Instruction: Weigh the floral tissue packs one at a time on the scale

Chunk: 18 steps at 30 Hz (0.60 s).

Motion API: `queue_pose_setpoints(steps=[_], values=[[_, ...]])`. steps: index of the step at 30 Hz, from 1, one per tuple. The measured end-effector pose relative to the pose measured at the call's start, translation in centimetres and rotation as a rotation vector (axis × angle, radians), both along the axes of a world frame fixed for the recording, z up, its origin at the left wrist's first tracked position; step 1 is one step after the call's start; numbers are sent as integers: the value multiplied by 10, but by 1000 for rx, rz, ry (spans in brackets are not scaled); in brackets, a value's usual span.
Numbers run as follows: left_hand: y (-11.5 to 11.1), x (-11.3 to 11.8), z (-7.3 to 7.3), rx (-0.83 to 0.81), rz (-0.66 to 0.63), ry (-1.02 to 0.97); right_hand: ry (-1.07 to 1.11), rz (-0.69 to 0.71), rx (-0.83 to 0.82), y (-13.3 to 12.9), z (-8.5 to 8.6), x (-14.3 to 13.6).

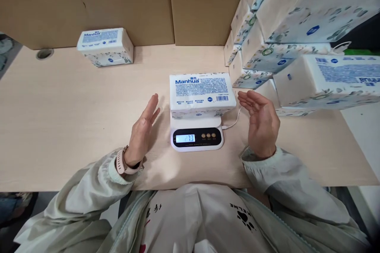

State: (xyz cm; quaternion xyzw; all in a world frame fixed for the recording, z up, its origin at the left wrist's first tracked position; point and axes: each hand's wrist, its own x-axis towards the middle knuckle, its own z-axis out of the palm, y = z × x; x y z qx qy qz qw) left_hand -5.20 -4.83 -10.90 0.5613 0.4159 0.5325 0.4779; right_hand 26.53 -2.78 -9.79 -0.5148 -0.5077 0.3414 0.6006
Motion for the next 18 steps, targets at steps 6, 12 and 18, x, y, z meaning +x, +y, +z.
queue_pose_setpoints(steps=[6,12,18], values=[[0,0,0,-15,4,-16,56,45,-7,-5,1,-3],[2,-5,-5,72,-62,38,94,48,27,-3,-4,-1],[3,-7,-8,86,-71,55,80,31,28,-2,-6,-1]])
